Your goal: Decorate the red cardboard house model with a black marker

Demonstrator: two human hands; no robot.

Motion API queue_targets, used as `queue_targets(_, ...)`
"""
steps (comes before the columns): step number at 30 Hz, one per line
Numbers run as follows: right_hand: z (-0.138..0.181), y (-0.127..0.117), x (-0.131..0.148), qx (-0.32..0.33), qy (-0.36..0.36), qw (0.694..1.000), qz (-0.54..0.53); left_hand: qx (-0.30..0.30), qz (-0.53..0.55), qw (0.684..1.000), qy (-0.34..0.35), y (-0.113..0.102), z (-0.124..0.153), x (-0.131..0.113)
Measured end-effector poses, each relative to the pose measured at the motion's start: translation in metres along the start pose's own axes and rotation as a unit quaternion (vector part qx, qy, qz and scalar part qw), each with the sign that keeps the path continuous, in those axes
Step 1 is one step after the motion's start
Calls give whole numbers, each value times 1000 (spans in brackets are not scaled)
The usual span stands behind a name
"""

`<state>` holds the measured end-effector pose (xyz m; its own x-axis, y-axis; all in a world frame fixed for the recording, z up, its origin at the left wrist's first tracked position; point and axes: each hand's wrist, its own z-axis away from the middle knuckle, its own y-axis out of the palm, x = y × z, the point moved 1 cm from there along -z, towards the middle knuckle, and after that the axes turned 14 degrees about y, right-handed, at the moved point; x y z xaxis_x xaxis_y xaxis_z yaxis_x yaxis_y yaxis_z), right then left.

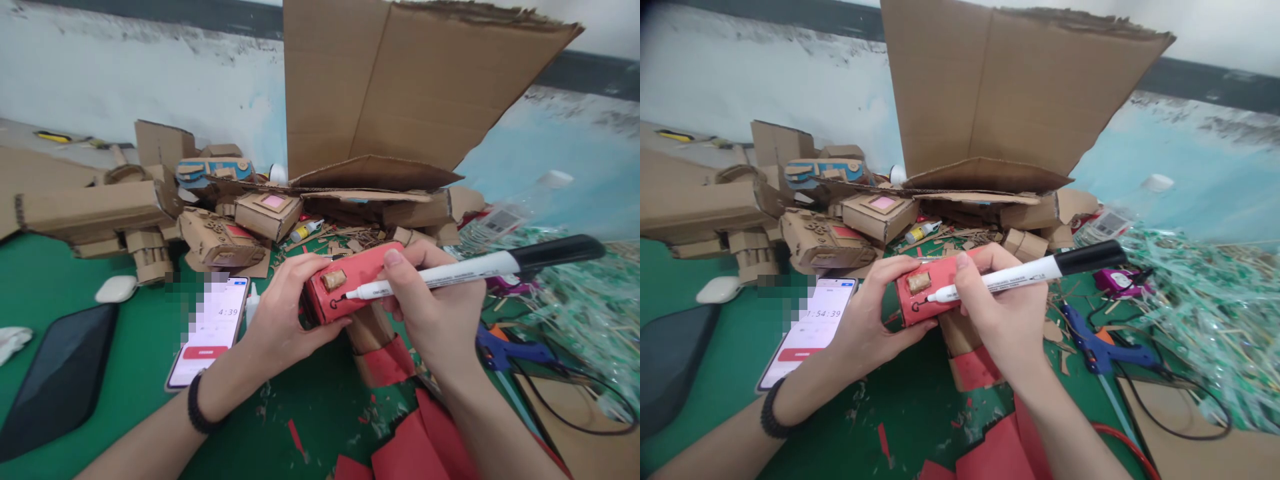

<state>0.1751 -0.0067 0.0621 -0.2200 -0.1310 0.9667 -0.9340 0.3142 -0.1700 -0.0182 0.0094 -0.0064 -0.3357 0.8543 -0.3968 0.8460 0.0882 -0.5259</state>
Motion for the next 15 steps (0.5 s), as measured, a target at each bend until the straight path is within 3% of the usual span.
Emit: queue_targets(15, -1, -1, -2, -14, -29, 999, 27, -1, -3, 1000, 2, 1, 1, 1)
